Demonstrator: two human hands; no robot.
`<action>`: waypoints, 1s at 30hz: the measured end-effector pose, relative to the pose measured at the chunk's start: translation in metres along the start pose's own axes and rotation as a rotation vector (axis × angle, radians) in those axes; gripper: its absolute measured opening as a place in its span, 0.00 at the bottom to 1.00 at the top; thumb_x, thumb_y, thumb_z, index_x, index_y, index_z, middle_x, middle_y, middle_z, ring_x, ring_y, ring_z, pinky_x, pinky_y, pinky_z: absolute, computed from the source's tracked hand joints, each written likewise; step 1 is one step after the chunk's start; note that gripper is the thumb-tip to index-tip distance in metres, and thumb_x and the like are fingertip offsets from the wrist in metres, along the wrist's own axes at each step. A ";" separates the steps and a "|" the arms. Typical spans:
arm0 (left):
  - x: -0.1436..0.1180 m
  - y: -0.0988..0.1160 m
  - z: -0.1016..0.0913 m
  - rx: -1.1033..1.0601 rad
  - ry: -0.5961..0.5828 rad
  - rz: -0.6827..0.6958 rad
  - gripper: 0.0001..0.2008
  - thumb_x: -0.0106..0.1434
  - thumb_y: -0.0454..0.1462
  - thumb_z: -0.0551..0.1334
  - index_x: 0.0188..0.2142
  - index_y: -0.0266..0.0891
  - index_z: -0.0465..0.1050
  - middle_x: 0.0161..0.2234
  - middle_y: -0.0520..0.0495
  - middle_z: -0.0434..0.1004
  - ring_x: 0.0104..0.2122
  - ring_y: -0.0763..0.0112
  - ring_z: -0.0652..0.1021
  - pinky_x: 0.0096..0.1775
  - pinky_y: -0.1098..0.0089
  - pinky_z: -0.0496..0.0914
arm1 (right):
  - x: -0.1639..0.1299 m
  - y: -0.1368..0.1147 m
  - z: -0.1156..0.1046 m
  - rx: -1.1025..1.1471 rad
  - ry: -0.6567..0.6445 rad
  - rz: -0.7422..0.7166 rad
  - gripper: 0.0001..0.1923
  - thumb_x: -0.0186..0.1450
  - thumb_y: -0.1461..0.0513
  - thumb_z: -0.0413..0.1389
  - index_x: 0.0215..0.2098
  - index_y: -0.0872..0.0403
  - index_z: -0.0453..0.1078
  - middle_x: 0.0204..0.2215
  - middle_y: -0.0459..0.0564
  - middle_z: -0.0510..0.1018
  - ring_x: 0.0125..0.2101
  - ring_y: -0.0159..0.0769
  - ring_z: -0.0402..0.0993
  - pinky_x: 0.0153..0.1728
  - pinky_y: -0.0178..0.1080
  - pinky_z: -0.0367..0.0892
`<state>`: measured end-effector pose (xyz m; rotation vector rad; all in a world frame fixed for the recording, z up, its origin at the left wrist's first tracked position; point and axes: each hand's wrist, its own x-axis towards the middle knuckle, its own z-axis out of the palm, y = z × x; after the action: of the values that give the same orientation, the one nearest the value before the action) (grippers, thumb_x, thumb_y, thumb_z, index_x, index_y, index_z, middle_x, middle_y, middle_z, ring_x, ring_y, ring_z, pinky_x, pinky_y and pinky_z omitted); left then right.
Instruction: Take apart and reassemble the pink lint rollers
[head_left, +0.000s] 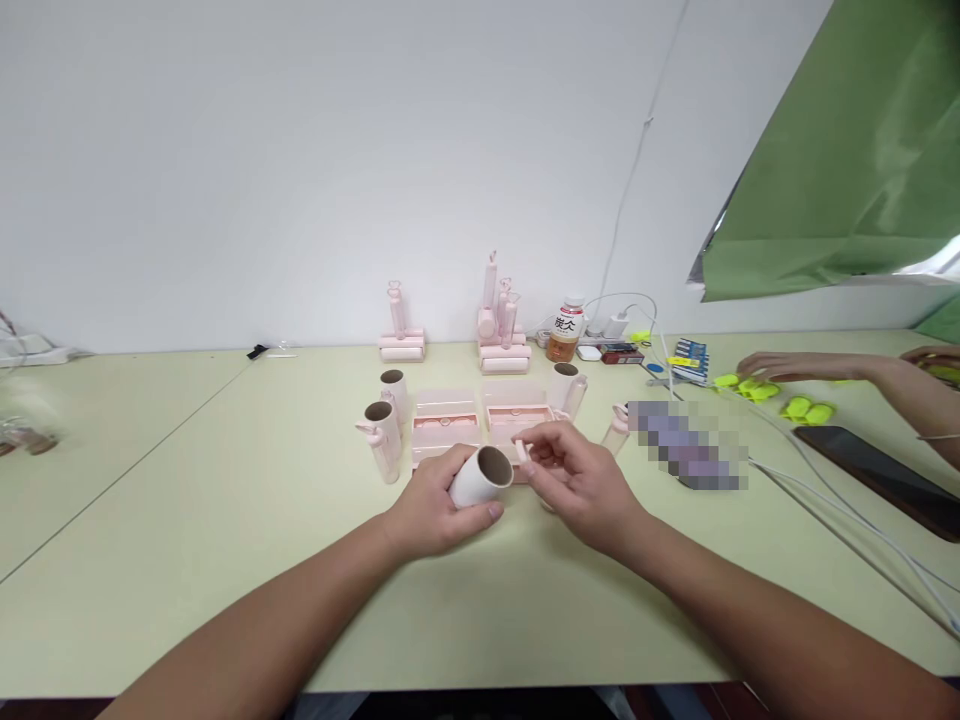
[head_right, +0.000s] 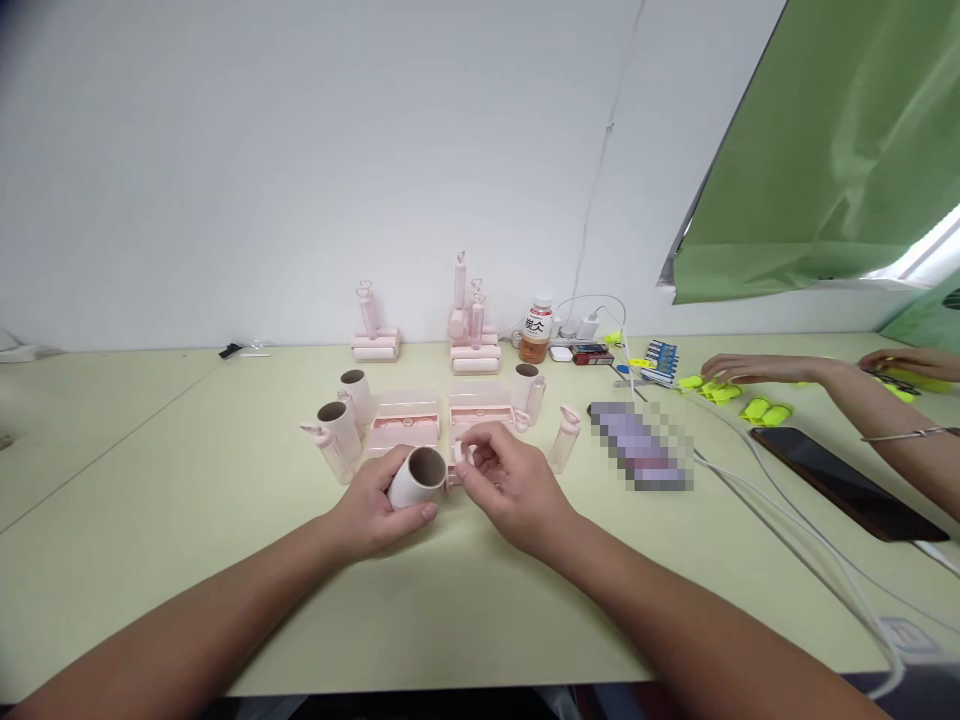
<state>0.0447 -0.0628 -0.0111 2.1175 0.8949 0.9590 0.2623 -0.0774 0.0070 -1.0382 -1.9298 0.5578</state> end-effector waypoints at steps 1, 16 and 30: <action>0.000 0.001 0.001 0.026 -0.014 -0.030 0.17 0.57 0.44 0.65 0.45 0.40 0.70 0.39 0.47 0.78 0.37 0.62 0.77 0.39 0.65 0.70 | -0.001 0.002 0.001 0.096 0.076 -0.018 0.10 0.68 0.59 0.53 0.47 0.50 0.63 0.41 0.51 0.74 0.36 0.35 0.72 0.34 0.38 0.71; 0.000 0.009 0.005 0.169 -0.059 -0.112 0.20 0.57 0.43 0.64 0.48 0.43 0.71 0.39 0.48 0.79 0.36 0.62 0.78 0.36 0.66 0.70 | -0.005 -0.003 0.005 0.059 0.162 -0.235 0.03 0.63 0.63 0.57 0.34 0.51 0.67 0.41 0.55 0.78 0.43 0.42 0.76 0.41 0.45 0.72; 0.000 0.008 0.006 0.175 -0.053 -0.111 0.19 0.58 0.45 0.64 0.48 0.42 0.70 0.41 0.47 0.79 0.38 0.61 0.78 0.35 0.66 0.69 | -0.004 -0.004 0.005 0.050 0.110 -0.278 0.02 0.63 0.65 0.58 0.35 0.52 0.70 0.44 0.56 0.80 0.44 0.40 0.77 0.43 0.43 0.73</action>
<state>0.0521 -0.0689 -0.0078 2.2013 1.0910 0.7894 0.2577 -0.0830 0.0051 -0.7367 -1.9107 0.3820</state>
